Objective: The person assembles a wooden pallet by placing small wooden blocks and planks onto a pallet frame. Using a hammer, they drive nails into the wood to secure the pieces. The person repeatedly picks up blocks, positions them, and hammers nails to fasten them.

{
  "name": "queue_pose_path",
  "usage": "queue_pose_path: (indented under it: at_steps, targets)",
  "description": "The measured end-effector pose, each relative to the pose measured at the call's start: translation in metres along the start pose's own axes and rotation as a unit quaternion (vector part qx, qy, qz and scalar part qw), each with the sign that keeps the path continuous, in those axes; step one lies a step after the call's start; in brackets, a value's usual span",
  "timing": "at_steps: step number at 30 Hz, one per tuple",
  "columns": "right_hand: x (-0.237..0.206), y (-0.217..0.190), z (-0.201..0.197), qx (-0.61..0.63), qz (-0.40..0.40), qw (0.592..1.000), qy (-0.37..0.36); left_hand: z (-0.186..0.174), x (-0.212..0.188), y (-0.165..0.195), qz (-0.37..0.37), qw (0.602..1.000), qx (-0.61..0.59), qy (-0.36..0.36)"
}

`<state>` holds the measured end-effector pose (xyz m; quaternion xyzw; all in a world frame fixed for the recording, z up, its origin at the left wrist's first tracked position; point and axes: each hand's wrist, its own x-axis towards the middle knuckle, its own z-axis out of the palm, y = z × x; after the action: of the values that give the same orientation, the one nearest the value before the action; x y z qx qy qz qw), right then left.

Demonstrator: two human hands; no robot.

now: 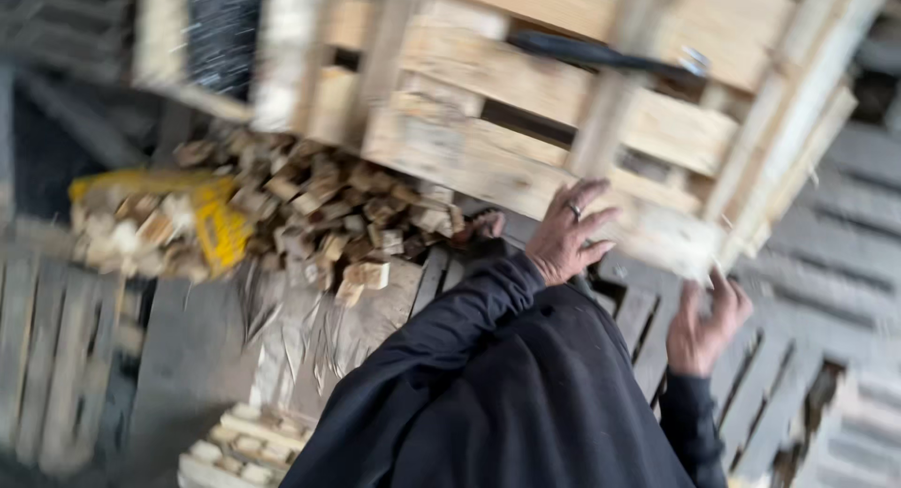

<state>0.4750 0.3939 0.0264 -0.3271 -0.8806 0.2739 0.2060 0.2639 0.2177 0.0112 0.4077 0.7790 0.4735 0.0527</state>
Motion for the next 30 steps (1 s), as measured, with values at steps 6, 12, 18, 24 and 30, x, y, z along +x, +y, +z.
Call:
queue_pose_path:
  at_steps: [6,12,18,24,30]
  targets:
    - [0.023,-0.16,0.096,0.191,-0.029,0.942,-0.275,-0.153,-0.012,-0.09,-0.198,0.938,-0.018,0.284]
    - [0.072,-0.321,0.183,0.171,-0.162,0.842,-0.485,-0.338,-0.016,-0.249,-0.378,0.788,0.059,0.483]
    - [0.14,-0.471,0.334,0.262,-0.438,0.763,-0.398,-0.418,-0.016,-0.352,-0.374,0.739,0.165,0.536]
    - [0.184,-0.573,0.498,0.047,-0.588,0.744,-0.313,-0.405,-0.017,-0.365,-0.335,0.723,0.117,0.593]
    - [0.171,-0.612,0.564,-0.254,-0.507,0.708,-0.421,-0.409,-0.013,-0.363,-0.348,0.723,0.104,0.587]
